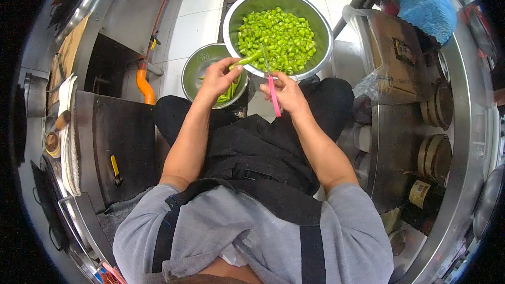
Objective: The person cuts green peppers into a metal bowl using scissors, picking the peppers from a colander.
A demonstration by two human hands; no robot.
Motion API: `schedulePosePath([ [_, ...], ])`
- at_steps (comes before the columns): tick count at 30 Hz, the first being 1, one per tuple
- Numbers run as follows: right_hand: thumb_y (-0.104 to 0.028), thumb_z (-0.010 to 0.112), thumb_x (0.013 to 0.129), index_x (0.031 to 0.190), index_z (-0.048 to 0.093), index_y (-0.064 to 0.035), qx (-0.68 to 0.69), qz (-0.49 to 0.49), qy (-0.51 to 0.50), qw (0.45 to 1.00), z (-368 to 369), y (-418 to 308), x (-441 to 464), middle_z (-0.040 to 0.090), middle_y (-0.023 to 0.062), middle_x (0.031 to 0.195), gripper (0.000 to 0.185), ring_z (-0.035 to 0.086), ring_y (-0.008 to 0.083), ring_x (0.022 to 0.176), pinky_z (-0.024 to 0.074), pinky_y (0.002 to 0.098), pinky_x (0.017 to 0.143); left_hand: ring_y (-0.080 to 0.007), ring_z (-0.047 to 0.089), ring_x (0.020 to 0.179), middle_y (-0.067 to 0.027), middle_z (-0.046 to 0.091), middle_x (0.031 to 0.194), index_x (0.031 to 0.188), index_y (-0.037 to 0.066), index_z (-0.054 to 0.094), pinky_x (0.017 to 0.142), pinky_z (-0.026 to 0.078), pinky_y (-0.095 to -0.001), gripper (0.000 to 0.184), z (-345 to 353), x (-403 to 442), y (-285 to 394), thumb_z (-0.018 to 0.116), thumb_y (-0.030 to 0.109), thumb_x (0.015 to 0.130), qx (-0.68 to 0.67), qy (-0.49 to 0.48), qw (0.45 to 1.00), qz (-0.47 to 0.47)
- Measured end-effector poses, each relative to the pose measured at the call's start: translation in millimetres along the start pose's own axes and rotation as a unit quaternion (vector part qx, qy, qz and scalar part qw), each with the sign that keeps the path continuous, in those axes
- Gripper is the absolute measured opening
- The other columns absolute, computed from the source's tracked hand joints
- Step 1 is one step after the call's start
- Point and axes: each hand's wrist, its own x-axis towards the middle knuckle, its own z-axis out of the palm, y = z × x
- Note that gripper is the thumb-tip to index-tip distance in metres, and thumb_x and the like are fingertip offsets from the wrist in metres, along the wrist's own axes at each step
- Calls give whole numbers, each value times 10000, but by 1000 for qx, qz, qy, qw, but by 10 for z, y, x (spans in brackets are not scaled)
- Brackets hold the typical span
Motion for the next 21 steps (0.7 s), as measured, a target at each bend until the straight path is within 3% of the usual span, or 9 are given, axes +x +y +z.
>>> schedulePosePath([
  [5,-207,743,798,1177,546,38,5,22,19,1000,-10,-125,10,634,80,751,493,561,108,549,435,239,480,-121,557,604,-82,640,699,1095,33,665,577,458,-287,401,93,-40,31,689,317,814,31,-37,999,-2],
  [7,-203,728,812,1091,587,22,-20,30,35,999,2,-211,-58,596,49,675,386,486,78,435,356,214,382,-166,610,639,-109,657,726,1094,39,665,611,486,-315,407,123,-30,-20,691,325,805,60,-26,998,-12],
  [9,-192,712,825,1088,587,19,6,23,49,999,-28,-130,-68,588,49,666,360,478,78,407,342,212,353,-237,652,695,-148,668,756,1080,41,666,655,507,-350,397,184,-38,-106,677,328,805,73,-1,997,32],
  [12,-180,701,833,1129,571,22,-23,30,42,998,-91,-48,-102,620,75,723,381,539,105,461,405,221,394,-287,664,741,-181,670,790,1063,41,668,689,516,-372,387,243,-40,-105,658,333,810,58,47,997,-19],
  [13,-180,701,833,1129,571,22,-25,34,36,998,-87,-9,-114,620,75,723,381,539,105,461,405,221,394,-287,664,741,-181,670,790,1063,41,668,689,516,-372,387,272,-20,-141,658,333,810,58,51,997,-25],
  [15,-166,698,832,1173,544,25,-9,18,24,1000,-91,56,-141,656,102,797,421,590,129,553,458,234,478,-124,587,554,-78,642,677,1118,11,638,542,466,-282,407,325,10,-172,662,309,842,8,47,999,3],
  [16,-155,697,827,1204,521,30,-26,9,2,1000,-102,62,-141,672,122,856,455,610,142,621,478,245,542,-122,580,550,-73,639,661,1125,14,632,533,464,-281,410,340,15,-169,662,312,845,17,22,1000,10],
  [19,-156,706,820,1202,523,37,-18,-7,25,999,-71,48,-36,669,120,855,466,600,132,611,472,241,539,-118,574,548,-67,629,642,1129,17,632,527,461,-282,416,386,-8,-115,664,321,847,-6,-47,997,56],
  [21,-180,744,797,1178,525,55,-40,8,52,998,-36,-81,-30,636,86,753,498,560,103,559,444,225,482,-120,575,567,-71,629,666,1160,20,618,550,469,-292,421,335,-11,-55,661,306,853,46,-41,997,37],
])
